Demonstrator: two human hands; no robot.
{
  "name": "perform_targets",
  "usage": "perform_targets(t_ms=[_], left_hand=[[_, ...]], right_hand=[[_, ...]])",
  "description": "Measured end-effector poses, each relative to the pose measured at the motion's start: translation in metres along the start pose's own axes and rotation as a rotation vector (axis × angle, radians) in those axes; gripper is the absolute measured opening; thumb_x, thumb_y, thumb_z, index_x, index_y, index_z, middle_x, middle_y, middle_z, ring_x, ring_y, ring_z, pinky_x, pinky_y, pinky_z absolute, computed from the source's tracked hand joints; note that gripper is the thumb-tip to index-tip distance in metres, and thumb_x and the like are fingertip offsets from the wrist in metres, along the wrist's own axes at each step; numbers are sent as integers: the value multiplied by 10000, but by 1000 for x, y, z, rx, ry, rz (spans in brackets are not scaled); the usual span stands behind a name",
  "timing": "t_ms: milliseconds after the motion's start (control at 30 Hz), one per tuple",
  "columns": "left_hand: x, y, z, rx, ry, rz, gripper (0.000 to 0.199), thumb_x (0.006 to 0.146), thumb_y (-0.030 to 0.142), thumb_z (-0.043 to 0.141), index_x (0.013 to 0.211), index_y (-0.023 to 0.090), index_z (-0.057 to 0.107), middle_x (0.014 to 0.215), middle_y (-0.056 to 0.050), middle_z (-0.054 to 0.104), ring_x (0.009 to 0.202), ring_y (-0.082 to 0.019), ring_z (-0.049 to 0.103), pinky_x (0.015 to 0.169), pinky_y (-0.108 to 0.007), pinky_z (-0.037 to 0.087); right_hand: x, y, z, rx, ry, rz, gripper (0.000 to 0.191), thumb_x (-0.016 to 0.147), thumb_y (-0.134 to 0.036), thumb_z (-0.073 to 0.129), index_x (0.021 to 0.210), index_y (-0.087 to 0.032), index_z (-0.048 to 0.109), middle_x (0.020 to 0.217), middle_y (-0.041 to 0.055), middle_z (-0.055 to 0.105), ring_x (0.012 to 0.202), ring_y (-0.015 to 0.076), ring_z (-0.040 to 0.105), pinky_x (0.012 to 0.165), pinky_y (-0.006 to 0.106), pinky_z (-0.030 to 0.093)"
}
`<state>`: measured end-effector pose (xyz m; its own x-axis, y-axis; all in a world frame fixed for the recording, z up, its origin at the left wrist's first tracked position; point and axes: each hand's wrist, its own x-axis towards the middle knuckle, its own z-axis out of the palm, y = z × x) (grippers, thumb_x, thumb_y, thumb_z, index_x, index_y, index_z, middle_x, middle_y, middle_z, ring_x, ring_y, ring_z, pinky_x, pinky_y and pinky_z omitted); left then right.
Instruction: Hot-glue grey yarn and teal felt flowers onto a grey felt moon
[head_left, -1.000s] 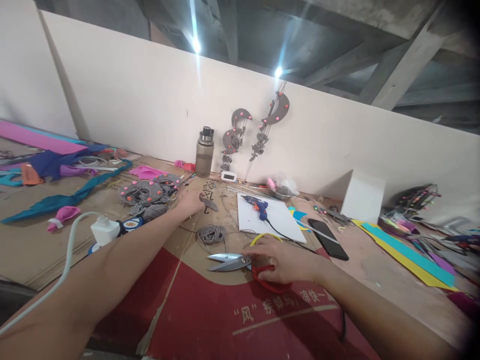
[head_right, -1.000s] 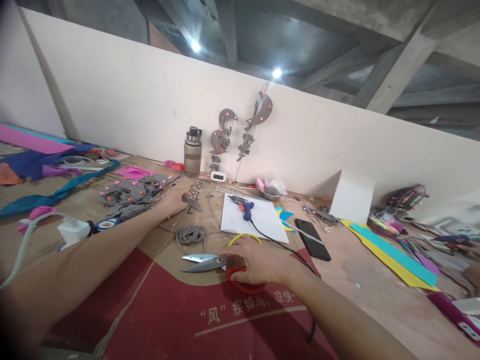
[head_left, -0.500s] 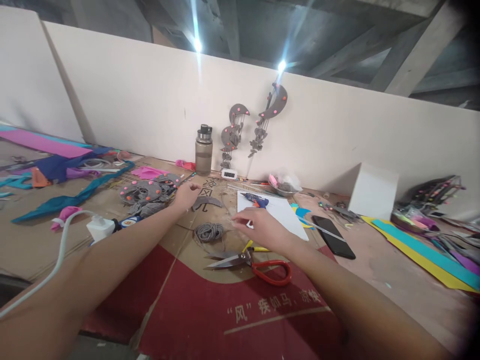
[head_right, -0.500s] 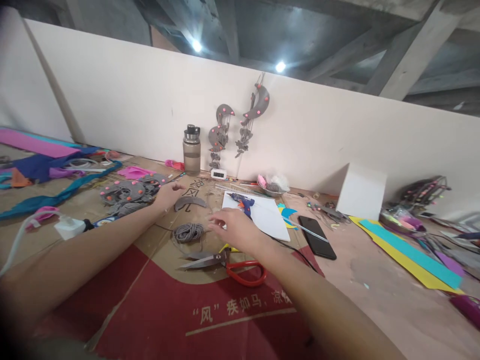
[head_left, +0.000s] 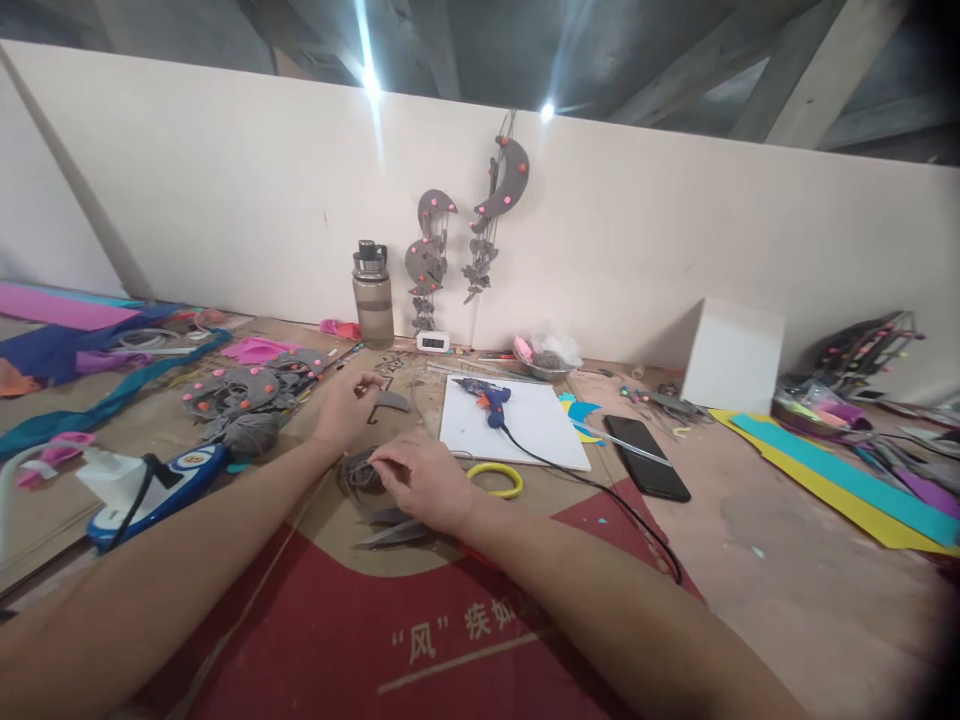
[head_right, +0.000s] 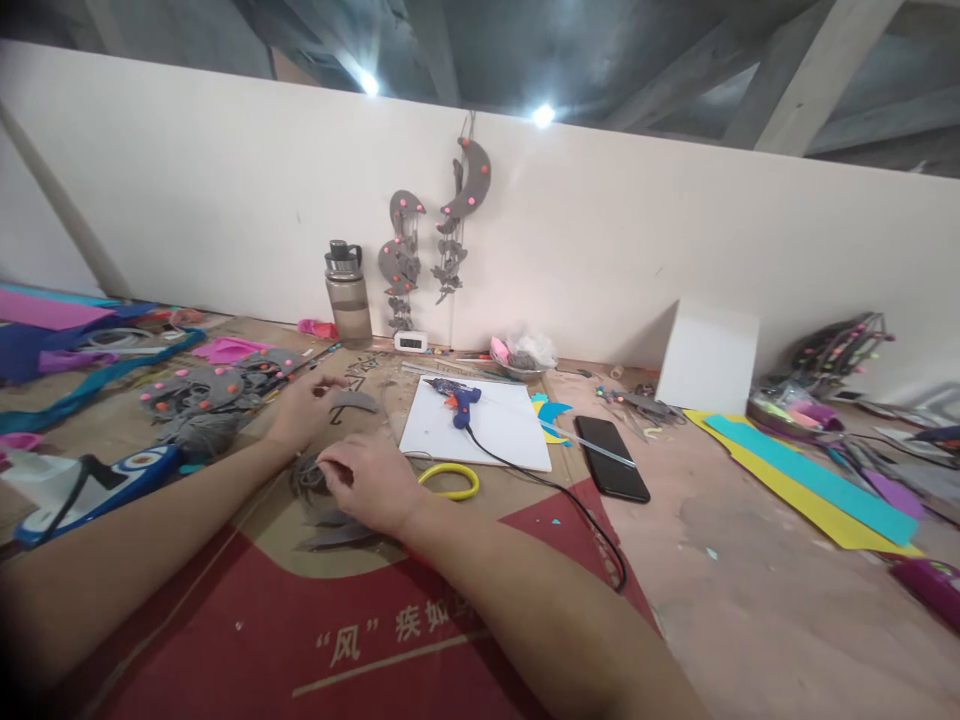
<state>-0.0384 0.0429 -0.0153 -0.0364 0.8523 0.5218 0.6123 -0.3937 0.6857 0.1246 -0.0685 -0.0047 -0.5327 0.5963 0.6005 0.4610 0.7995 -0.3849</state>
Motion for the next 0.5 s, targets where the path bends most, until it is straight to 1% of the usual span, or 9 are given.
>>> perform_targets(t_ms=[133, 233, 300, 400, 467, 500], left_hand=[[3, -1, 3, -16, -16, 34, 217, 763, 281, 509, 896, 177, 644, 878, -51, 680, 748, -176, 594, 704, -274, 466], [6, -1, 2, -31, -6, 32, 241, 750, 282, 506, 925, 171, 628, 843, -48, 655, 729, -176, 579, 684, -276, 469], [5, 0, 1, -28, -21, 54, 198, 752, 262, 473, 852, 186, 626, 803, -40, 636, 728, -178, 568, 676, -278, 465], [0, 3, -1, -146, -123, 66, 186, 781, 251, 387, 732, 206, 561, 710, -19, 586, 642, -158, 539, 597, -265, 453], [-5, 7, -2, -215, -209, 48, 188, 795, 264, 361, 728, 213, 528, 667, -5, 559, 589, -146, 524, 554, -257, 448], [-6, 9, -1, -216, -247, 39, 185, 798, 274, 361, 739, 215, 526, 661, -2, 559, 581, -145, 527, 552, -257, 452]], right_hand=[[1, -1, -3, 26, 19, 19, 164, 883, -210, 471, 937, -178, 623, 902, 50, 676, 849, 146, 582, 805, 253, 431], [2, -1, -6, 60, 32, 25, 197, 890, -195, 438, 998, -177, 602, 957, 49, 673, 900, 139, 586, 831, 244, 431], [2, 0, -6, 68, 26, 19, 202, 889, -186, 424, 991, -173, 598, 955, 49, 671, 907, 136, 589, 837, 239, 430], [2, 0, -5, 61, 1, 25, 191, 877, -175, 432, 974, -180, 597, 946, 45, 669, 901, 138, 593, 833, 239, 432], [3, 0, -3, 60, -14, 33, 189, 873, -176, 438, 978, -188, 595, 959, 43, 669, 911, 140, 594, 834, 244, 432], [3, 1, -3, 62, -17, 33, 189, 874, -178, 437, 978, -189, 594, 965, 44, 669, 917, 141, 594, 835, 247, 432]])
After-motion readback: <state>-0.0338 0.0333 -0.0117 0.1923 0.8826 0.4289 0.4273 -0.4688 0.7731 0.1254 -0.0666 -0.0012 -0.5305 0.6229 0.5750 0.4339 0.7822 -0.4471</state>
